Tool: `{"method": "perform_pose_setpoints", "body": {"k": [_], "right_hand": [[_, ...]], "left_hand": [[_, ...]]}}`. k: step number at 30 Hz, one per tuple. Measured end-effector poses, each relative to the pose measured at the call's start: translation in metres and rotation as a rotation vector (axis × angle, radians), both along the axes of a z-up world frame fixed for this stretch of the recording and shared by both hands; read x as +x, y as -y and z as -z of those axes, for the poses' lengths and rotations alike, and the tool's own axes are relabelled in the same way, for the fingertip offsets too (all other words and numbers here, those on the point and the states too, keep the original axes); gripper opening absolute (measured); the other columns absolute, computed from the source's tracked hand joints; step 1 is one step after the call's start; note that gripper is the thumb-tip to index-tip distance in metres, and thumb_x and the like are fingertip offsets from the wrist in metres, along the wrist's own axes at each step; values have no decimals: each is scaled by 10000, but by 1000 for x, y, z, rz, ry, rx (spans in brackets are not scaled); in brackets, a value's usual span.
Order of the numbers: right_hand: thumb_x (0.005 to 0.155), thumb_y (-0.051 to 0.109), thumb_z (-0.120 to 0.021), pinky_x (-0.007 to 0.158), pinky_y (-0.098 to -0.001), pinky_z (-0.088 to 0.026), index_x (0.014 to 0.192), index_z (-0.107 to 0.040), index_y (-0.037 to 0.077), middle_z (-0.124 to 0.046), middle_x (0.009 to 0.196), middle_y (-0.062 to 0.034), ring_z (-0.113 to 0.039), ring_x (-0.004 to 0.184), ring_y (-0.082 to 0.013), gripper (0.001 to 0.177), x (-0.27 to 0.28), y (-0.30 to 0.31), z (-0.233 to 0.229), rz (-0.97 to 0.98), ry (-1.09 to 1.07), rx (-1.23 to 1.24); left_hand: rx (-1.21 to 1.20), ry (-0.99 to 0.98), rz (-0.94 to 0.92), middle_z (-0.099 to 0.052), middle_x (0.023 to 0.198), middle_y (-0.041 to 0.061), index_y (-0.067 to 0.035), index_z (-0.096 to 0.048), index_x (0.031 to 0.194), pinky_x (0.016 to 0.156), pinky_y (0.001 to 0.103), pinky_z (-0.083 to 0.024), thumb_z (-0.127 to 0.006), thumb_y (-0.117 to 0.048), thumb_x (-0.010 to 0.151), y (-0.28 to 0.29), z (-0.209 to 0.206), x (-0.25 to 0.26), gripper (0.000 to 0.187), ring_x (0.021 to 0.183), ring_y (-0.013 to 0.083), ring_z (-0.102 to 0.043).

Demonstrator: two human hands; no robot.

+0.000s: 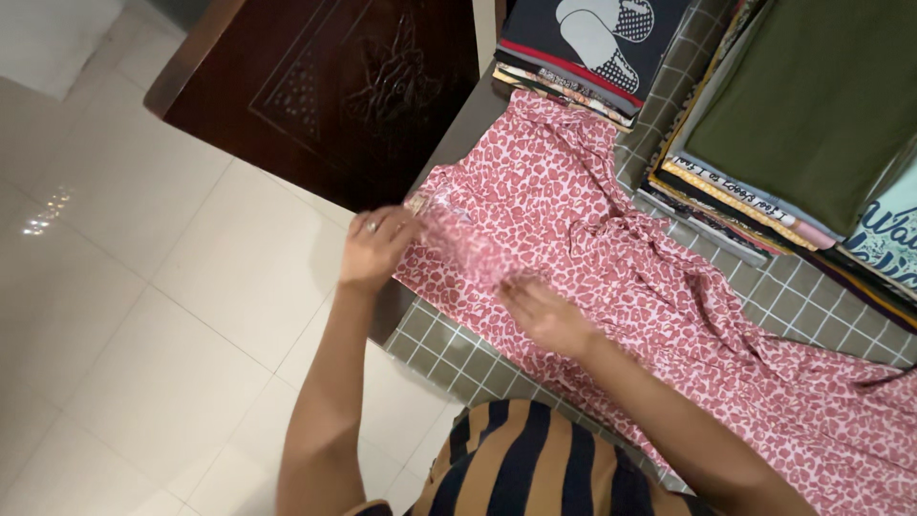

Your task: The person folds a green garment, a pink leopard-print garment, and a blue patterned garment by hand on a table.

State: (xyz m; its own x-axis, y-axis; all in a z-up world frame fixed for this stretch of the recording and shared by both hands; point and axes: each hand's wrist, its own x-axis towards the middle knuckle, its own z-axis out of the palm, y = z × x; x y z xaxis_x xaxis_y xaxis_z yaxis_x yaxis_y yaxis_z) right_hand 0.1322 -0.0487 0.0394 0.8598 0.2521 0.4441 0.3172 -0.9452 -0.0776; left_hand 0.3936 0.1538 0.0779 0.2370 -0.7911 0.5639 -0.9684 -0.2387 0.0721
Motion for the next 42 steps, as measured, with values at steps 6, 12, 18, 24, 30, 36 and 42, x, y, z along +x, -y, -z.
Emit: {"method": "perform_pose_setpoints", "body": {"k": [6, 12, 18, 24, 30, 36, 42], "right_hand": [[758, -54, -677, 1122, -445, -438, 1268, -671, 10, -616, 1388, -165, -552, 1312, -301, 514, -12, -26, -16, 5, -307, -235], [836, 12, -662, 1129, -453, -450, 1172, -718, 56, -676, 1347, -138, -592, 1279, -304, 344, -25, 4, -24, -44, -141, 217], [957, 95, -643, 1086, -530, -424, 1347, -589, 17, -618, 1340, -231, -567, 1244, -411, 402, -85, 110, 2, 794, 70, 346], [824, 331, -794, 982, -576, -388, 1317, -605, 24, -633, 1310, -215, -564, 1209, -432, 611, -108, 164, 10, 998, -172, 258], [876, 291, -737, 922, -490, -549, 1219, -707, 85, -743, 1064, -175, -716, 979, -369, 402, -105, 171, 14, 999, -325, 548], [989, 251, -693, 774, -472, -568, 1164, -732, 73, -735, 997, -228, -710, 867, -406, 252, -108, 154, -3, 1024, -284, 615], [922, 150, -729, 745, -443, -572, 1071, -686, 49, -729, 961, -184, -714, 830, -355, 185, -122, 132, -27, 893, -106, 467]], "left_hand": [[178, -25, -156, -705, 1218, -37, -185, -727, 948, 986, 418, -455, -692, -104, 788, -17, 37, -21, 183, 1174, 170, -639], [-128, -401, 89, -625, 1357, 106, -104, -617, 1155, 1151, 461, -457, -629, -100, 987, 17, 51, -61, 168, 1316, 294, -584], [167, -486, 147, -705, 1209, 102, -111, -694, 1132, 1043, 522, -431, -648, -206, 878, 61, 55, -67, 275, 1195, 313, -632], [-48, -721, -62, -532, 1445, 297, 18, -454, 1470, 1129, 461, -402, -746, -216, 873, 191, 83, 3, 704, 1337, 426, -500], [73, -744, -242, -565, 1419, 259, 35, -386, 1479, 1097, 424, -419, -851, -228, 750, 268, 110, 40, 904, 1316, 391, -541], [238, -1201, -372, -722, 1060, 120, -11, -653, 1203, 842, 355, -550, -844, -220, 791, 285, 71, 43, 500, 947, 252, -713], [-7, -1558, -172, -707, 947, -11, -127, -688, 1217, 737, 285, -500, -710, -53, 861, 242, 21, 52, 364, 832, 128, -618]]}}
